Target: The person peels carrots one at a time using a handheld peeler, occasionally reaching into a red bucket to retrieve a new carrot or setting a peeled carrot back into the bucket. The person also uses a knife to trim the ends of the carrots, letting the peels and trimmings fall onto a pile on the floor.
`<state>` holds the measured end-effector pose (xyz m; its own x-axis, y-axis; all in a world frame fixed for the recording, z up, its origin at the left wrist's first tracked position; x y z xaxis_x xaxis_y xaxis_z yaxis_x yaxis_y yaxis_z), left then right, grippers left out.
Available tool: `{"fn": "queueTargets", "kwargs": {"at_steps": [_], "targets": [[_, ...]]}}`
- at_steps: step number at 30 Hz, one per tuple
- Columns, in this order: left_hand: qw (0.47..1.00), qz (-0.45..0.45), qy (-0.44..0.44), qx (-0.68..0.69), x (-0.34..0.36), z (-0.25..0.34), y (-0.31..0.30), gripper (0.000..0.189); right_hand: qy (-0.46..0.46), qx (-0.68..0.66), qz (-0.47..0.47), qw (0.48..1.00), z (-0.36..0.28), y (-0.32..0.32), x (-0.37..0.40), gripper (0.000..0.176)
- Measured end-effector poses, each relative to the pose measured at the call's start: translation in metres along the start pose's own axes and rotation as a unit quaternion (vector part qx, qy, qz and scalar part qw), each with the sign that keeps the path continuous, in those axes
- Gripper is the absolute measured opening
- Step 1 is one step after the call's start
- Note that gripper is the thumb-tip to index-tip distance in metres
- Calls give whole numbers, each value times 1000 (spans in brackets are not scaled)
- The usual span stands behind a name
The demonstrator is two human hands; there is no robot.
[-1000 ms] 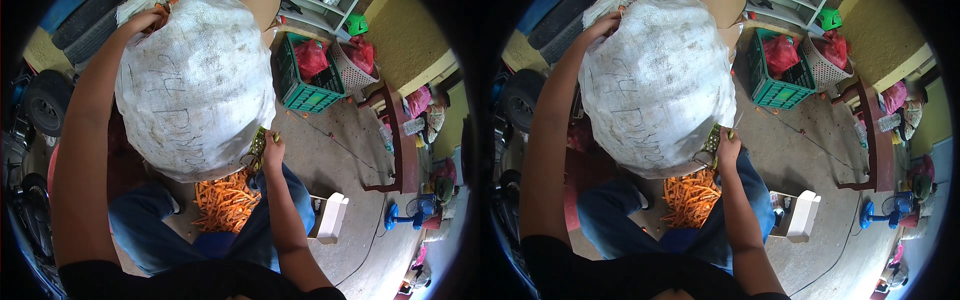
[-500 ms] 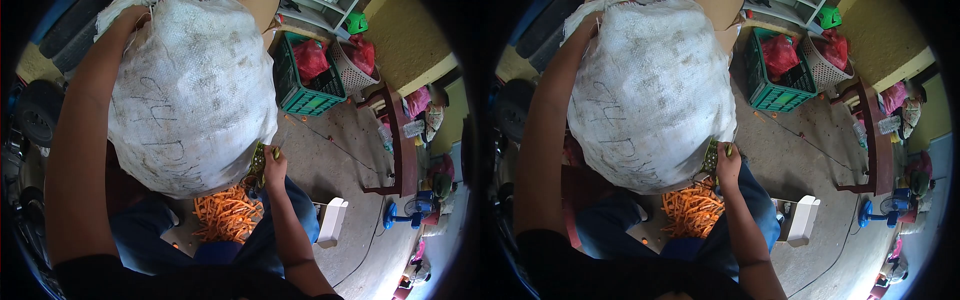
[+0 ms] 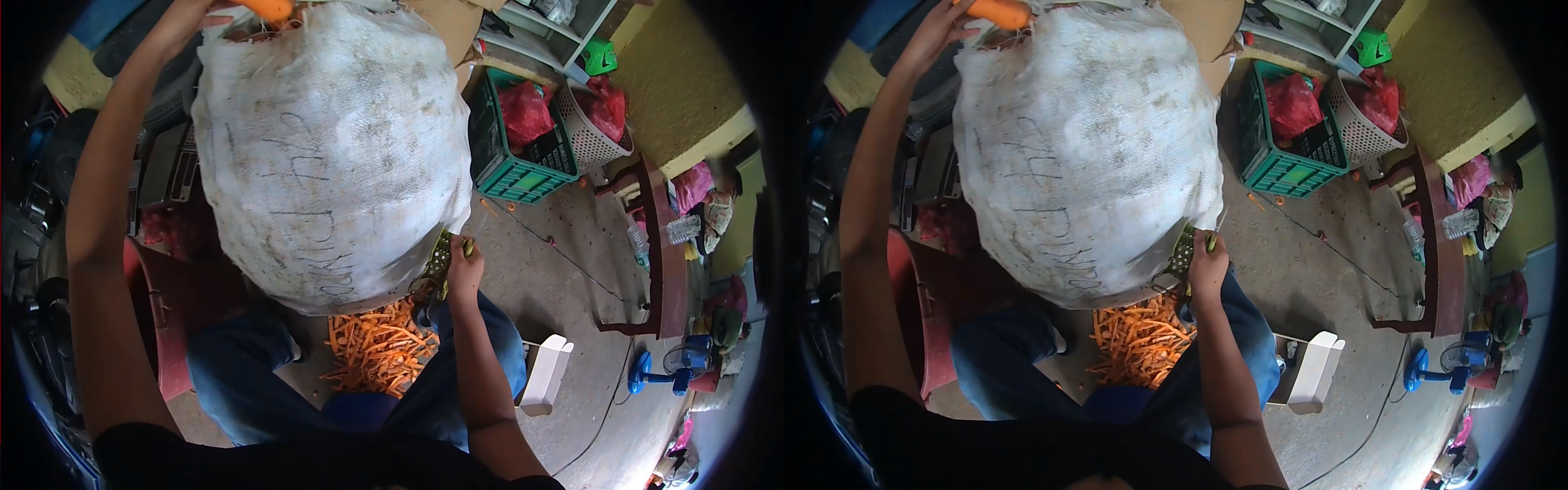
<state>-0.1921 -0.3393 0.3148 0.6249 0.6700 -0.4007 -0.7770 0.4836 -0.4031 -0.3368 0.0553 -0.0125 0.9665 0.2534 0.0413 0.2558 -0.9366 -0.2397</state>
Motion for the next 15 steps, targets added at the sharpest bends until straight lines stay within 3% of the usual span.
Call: {"fn": "queueTargets", "kwargs": {"at_steps": [1,2,3,5,7,10,11,12,13,15], "targets": [[992,-55,-23,114,21,10,0,28,-7,-5,-1,1000,-6,-1,3,17],[983,-69,5,173,51,43,12,29,-12,-9,-5,1000,-6,-2,3,17],[946,-52,26,320,84,65,23,23,-8,-24,-5,1000,-1,-1,3,17],[949,-53,-55,307,116,53,17,36,-29,-27,4,999,5,0,4,20],[910,-140,-64,384,159,47,33,40,-33,-21,-3,999,5,0,11,20],[854,-105,-340,380,247,1,77,42,-33,-18,-5,999,10,1,20,20],[780,-148,-436,425,278,-12,97,43,-17,-42,2,999,11,0,24,20],[748,-127,-492,426,305,-23,112,41,3,-65,8,998,13,0,32,20],[714,-109,-547,423,333,-37,124,39,39,-110,-18,993,6,1,44,22],[654,-135,-504,548,376,-66,156,35,60,-156,-36,985,8,7,58,23]]}}
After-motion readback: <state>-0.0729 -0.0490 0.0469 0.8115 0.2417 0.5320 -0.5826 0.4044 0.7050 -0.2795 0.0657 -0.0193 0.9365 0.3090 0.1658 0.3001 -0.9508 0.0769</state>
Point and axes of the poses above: each hand's wrist, its own x-axis away from the middle knuckle, its own y-axis out of the palm, z = x × y, the point moved 6 cm from there along -x, towards the middle knuckle, and after that the axes turned 4 degrees about z, right-handed, at the moved point
